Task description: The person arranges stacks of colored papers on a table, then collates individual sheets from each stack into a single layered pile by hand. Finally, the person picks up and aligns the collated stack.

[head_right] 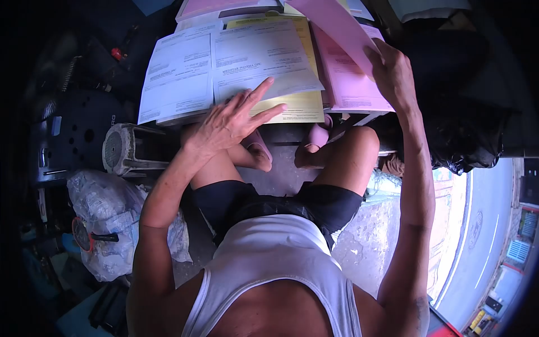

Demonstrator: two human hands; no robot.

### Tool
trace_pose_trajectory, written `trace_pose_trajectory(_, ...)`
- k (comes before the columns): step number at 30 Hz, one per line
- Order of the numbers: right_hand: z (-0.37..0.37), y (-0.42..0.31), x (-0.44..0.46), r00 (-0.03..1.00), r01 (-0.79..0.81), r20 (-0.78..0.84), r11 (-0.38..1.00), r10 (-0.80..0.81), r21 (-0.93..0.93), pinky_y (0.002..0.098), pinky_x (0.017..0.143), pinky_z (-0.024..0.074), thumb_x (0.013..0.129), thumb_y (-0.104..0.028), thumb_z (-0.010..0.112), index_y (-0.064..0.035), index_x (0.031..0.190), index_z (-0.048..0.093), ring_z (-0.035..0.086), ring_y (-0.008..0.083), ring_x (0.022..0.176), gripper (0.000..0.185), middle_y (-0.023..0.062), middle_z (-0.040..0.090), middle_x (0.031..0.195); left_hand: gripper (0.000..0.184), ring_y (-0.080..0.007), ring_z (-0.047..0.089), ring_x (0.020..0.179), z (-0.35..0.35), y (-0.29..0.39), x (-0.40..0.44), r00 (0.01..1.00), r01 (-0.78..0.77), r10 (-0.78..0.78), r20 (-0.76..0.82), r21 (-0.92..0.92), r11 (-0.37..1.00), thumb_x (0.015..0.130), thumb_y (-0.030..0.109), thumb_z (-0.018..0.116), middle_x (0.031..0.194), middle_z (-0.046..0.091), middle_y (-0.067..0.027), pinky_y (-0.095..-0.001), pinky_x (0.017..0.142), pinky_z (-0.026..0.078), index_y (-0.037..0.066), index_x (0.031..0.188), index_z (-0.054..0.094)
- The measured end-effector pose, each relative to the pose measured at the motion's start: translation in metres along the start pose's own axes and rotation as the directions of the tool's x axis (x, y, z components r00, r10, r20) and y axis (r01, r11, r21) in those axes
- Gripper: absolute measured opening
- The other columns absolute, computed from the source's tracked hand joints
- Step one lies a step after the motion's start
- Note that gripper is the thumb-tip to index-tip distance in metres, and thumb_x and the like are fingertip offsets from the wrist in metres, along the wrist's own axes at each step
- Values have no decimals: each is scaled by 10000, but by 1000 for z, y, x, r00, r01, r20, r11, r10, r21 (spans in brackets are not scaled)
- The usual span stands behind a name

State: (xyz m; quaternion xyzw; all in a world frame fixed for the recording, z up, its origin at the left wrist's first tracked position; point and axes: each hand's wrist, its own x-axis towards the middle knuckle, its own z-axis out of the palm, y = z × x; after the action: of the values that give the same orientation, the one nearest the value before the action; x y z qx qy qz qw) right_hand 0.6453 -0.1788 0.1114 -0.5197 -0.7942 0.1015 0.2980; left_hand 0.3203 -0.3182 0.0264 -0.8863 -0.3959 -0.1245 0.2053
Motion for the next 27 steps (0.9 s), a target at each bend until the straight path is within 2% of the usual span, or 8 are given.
trace_pose_trajectory(2,15,-19,5,984,162,-71,987,-162,-9,451,739,545,1002,-187,603,-57,1146,711,716,383,807,222,232,702,864,360,-316,603,1200,3,-3,-9,999,-25,26,19,-41,999,893,139,620,1509,473,-165,-402,926,600,58,1237,689)
trace_pose_trajectory(5,38,-47,12,944,313,-58,936,-326,-161,477,694,564,985,-176,625,-103,1126,728,711,399,771,190,186,721,822,386,-319,583,1249,3,-6,-16,998,-60,60,11,-13,998,887,170,642,1461,528,-159,-434,1022,540,2,1232,689)
trace_pose_trajectory(9,69,-76,-1,888,459,71,863,-455,-212,448,684,586,965,-81,605,-118,1163,723,722,360,731,233,166,744,864,462,-321,568,1324,2,-6,-18,999,-34,34,0,-113,993,881,173,694,1450,574,-154,-434,1073,508,-11,1303,651)
trace_pose_trajectory(11,82,-77,-8,852,524,129,826,-508,-210,448,671,590,835,-14,581,-151,1227,694,738,351,730,431,170,738,807,496,-328,588,1300,3,-5,-17,996,-33,15,-83,-225,974,845,195,739,1436,586,-162,-437,1079,503,-28,1280,658)
trace_pose_trajectory(19,81,-75,-48,829,489,429,836,-358,-247,417,687,595,959,-123,629,-97,1199,701,744,324,770,252,154,760,943,325,-315,645,1196,15,-10,-26,991,-84,70,-116,-120,989,864,171,712,1310,663,-147,-451,1080,495,-13,1130,736)
trace_pose_trajectory(20,81,-74,-52,795,580,333,797,-508,-169,394,746,591,967,-188,654,-85,1218,691,746,298,864,275,150,761,985,300,-314,646,1169,16,-9,-27,992,-39,19,-123,-163,986,877,179,673,1285,671,-125,-447,1107,469,12,1116,743)
trace_pose_trajectory(24,76,-85,-60,751,657,245,731,-613,-182,365,776,577,942,-192,671,-70,1221,672,733,280,907,305,137,757,963,269,-303,661,1125,3,-6,-22,993,49,-70,-91,-221,974,876,172,697,1220,702,-79,-516,1094,464,46,1105,757)
trace_pose_trajectory(27,88,-79,-56,807,576,331,776,-490,-257,378,759,570,870,-142,680,-73,1203,665,727,278,882,340,122,746,892,283,-274,637,1131,-32,2,3,906,184,-160,-391,22,983,852,225,775,1204,706,-43,-584,1014,470,95,1103,767)
